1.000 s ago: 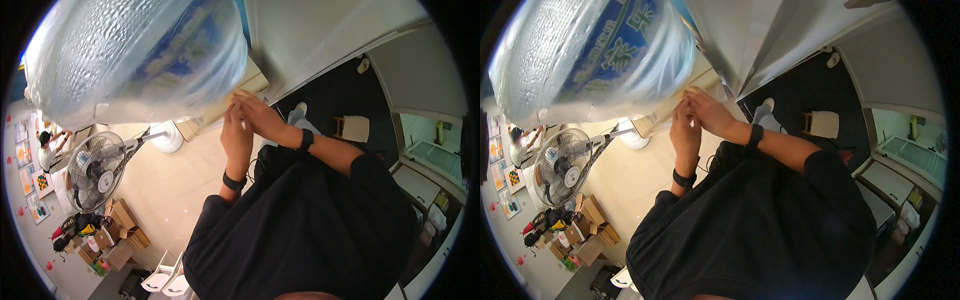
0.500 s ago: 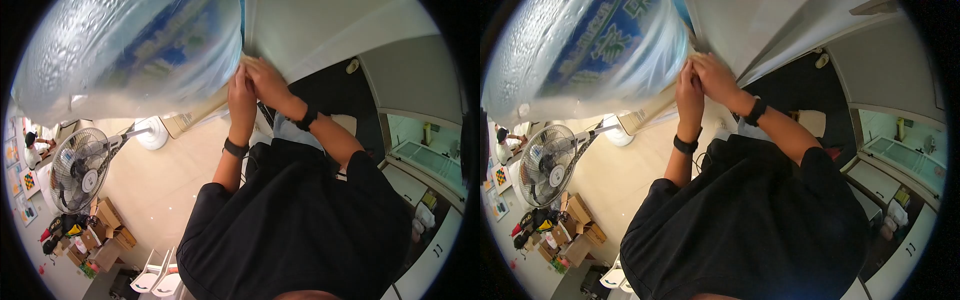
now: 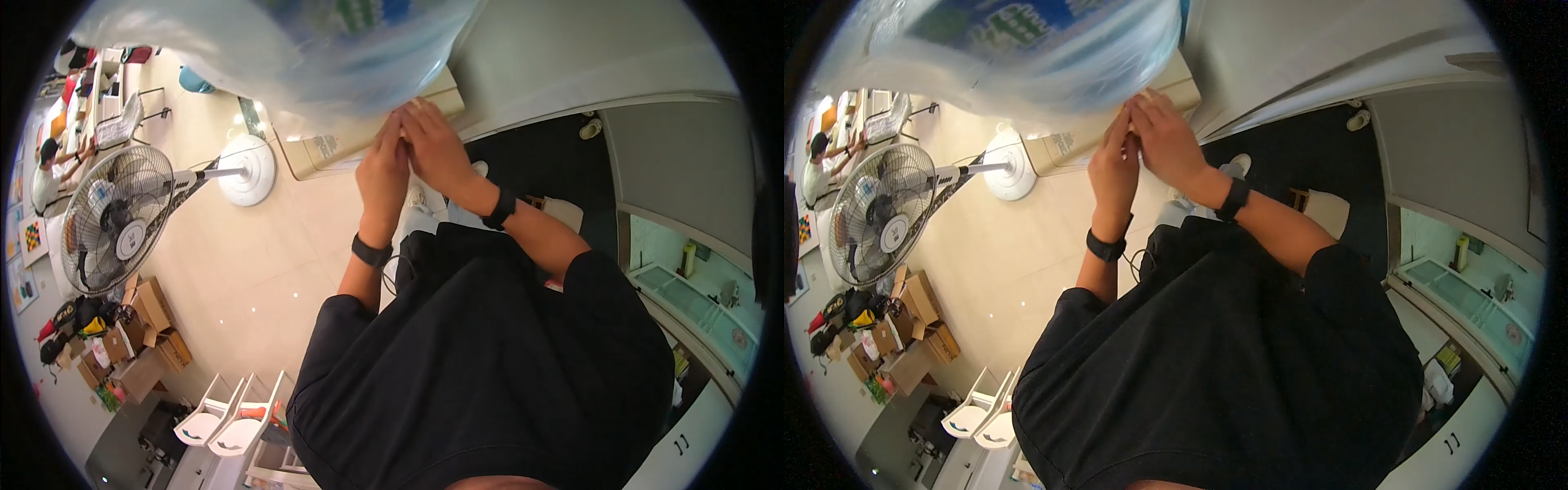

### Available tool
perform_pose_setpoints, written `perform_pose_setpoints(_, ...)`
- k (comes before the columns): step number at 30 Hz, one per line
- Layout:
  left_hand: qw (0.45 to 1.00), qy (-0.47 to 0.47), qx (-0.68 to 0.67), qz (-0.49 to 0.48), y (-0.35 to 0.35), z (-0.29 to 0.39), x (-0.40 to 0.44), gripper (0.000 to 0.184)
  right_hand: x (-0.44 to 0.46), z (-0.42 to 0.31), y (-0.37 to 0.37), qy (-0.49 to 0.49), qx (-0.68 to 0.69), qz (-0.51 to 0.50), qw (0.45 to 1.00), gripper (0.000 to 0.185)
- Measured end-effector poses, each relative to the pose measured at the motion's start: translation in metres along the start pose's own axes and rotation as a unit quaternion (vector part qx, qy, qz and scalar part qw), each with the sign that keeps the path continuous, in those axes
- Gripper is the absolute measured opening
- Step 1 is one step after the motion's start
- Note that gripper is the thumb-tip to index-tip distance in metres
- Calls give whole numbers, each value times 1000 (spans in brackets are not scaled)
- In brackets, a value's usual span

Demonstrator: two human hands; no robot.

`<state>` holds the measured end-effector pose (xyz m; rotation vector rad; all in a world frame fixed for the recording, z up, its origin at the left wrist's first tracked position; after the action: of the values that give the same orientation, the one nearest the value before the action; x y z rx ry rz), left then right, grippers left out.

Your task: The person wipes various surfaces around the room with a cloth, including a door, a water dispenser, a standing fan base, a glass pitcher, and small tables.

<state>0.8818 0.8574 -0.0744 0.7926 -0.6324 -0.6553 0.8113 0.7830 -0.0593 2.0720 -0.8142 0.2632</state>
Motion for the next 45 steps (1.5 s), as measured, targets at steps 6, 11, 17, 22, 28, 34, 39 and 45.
perform_pose_setpoints(6, 989, 71, 98, 80, 56, -77, -22, 40, 27, -54, -73, 58, 126, -50, 989, 34)
perform_pose_setpoints(11, 978, 105, 122, 134, 90, -117, 3, 33, 63, -58, -139, 23, 226, -111, 968, 32)
perform_pose_setpoints(17, 973, 85, 137, 163, 85, -123, 16, 32, 67, -45, -158, -41, 227, -138, 963, 34)
perform_pose_setpoints(22, 980, 115, 96, 130, 67, -108, -10, 33, 41, -49, -113, 17, 199, -88, 976, 34)
perform_pose_setpoints(28, 981, 126, 107, 98, 43, -71, -15, 34, 22, -30, -73, 57, 214, -9, 975, 33)
perform_pose_setpoints(34, 980, 34, 158, 120, -3, -24, -16, 46, 8, 7, -32, 71, 191, 11, 979, 38)
perform_pose_setpoints(39, 989, 55, 120, 67, -43, -4, -22, 67, -21, 38, -16, 125, 144, 57, 980, 46)
perform_pose_setpoints(45, 995, -55, 32, 74, -60, 8, -30, 63, -54, 66, -14, 130, 75, 135, 979, 42)
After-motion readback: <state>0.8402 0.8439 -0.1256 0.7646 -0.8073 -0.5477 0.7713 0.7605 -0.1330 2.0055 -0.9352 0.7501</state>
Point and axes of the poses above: each hand's wrist, its own x-axis towards the middle knuckle, its own y-axis out of the back of the hand, z = x × y, the point moved 8 cm from there along x, towards the middle knuckle, and after that the axes turned 15 degrees about x, right-handed, at the moved point
